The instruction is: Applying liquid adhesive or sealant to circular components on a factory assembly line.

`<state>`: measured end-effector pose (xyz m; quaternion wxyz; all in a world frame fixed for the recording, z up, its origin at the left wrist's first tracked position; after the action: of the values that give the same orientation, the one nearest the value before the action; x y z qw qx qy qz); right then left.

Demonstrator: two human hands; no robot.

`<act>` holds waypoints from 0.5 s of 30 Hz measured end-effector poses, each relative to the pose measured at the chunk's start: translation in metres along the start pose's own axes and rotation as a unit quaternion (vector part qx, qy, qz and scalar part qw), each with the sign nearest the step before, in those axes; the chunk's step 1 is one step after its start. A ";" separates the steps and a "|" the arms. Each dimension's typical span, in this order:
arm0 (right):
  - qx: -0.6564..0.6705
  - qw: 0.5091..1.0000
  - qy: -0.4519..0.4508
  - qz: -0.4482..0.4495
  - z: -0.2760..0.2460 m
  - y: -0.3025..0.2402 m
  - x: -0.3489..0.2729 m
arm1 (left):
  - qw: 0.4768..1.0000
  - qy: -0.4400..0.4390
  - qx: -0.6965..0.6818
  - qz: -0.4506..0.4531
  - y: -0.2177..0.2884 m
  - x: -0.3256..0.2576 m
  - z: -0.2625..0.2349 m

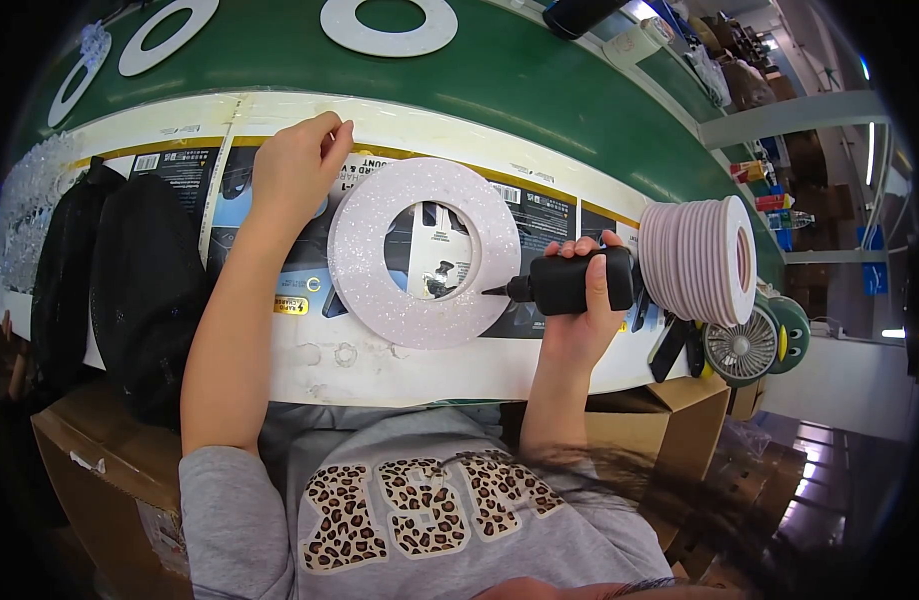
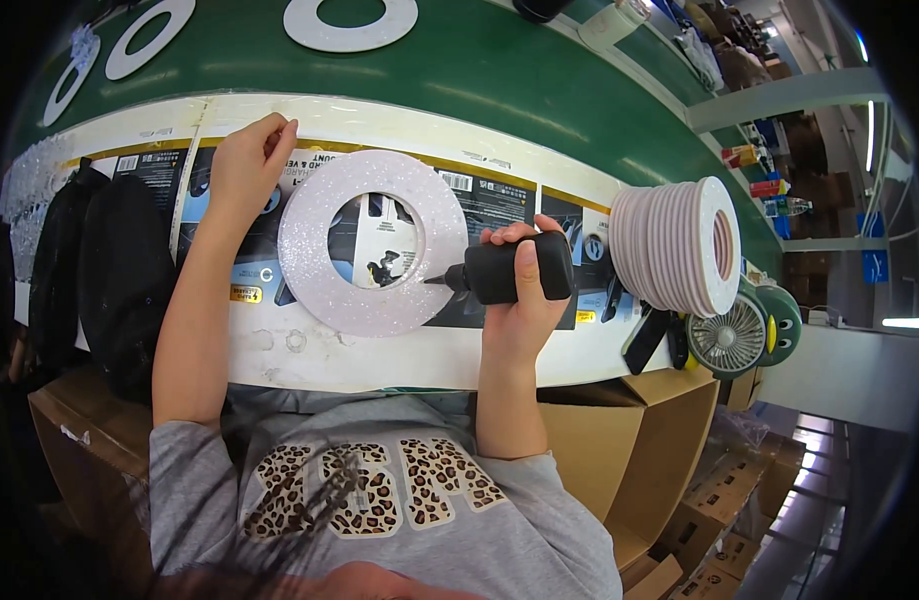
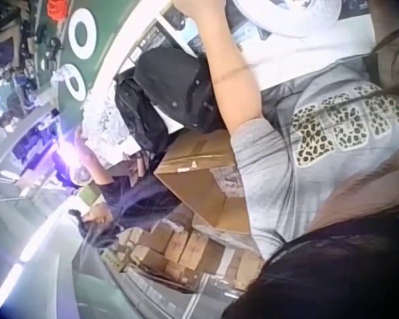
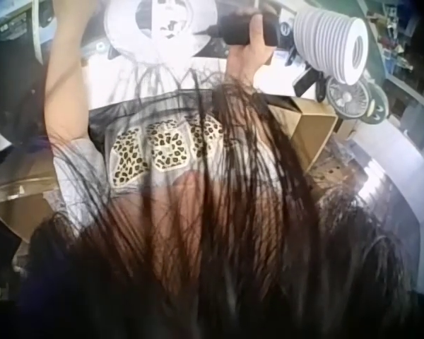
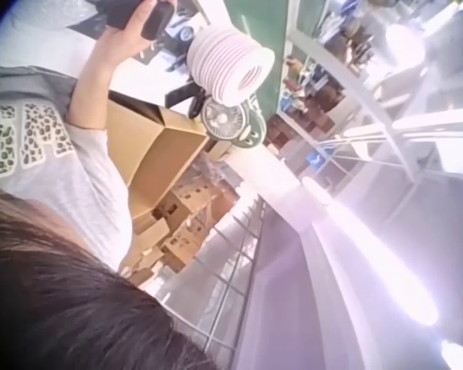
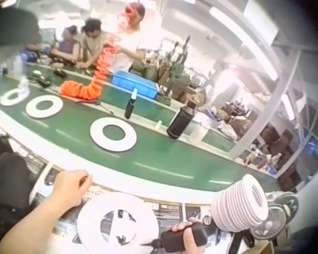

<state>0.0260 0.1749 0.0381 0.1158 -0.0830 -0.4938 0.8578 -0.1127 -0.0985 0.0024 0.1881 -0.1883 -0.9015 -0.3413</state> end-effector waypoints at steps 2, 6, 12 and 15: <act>-0.002 1.000 0.005 -0.001 0.000 0.000 0.000 | 1.000 -0.001 0.001 0.000 0.000 0.000 0.000; 0.009 1.000 0.009 -0.001 0.000 -0.003 -0.001 | 1.000 -0.002 0.002 -0.003 0.000 0.000 0.001; 0.079 0.996 0.029 0.001 -0.011 -0.014 -0.004 | 1.000 0.001 0.012 0.005 0.003 0.001 -0.001; 0.062 0.998 0.029 0.017 -0.015 -0.015 -0.009 | 1.000 0.003 0.011 0.005 0.003 0.000 -0.001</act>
<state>0.0402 0.1925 0.0442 0.1200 -0.1091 -0.4346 0.8859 -0.1116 -0.0971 0.0048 0.1942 -0.1894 -0.9038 -0.3310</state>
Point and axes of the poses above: each hand's wrist, its own x-axis towards the middle knuckle, its own z-axis out of the palm, y = z × x, the point moved 5 cm from there along x, towards the middle knuckle, and after that the axes turned 13 degrees about z, right-handed, at the moved point
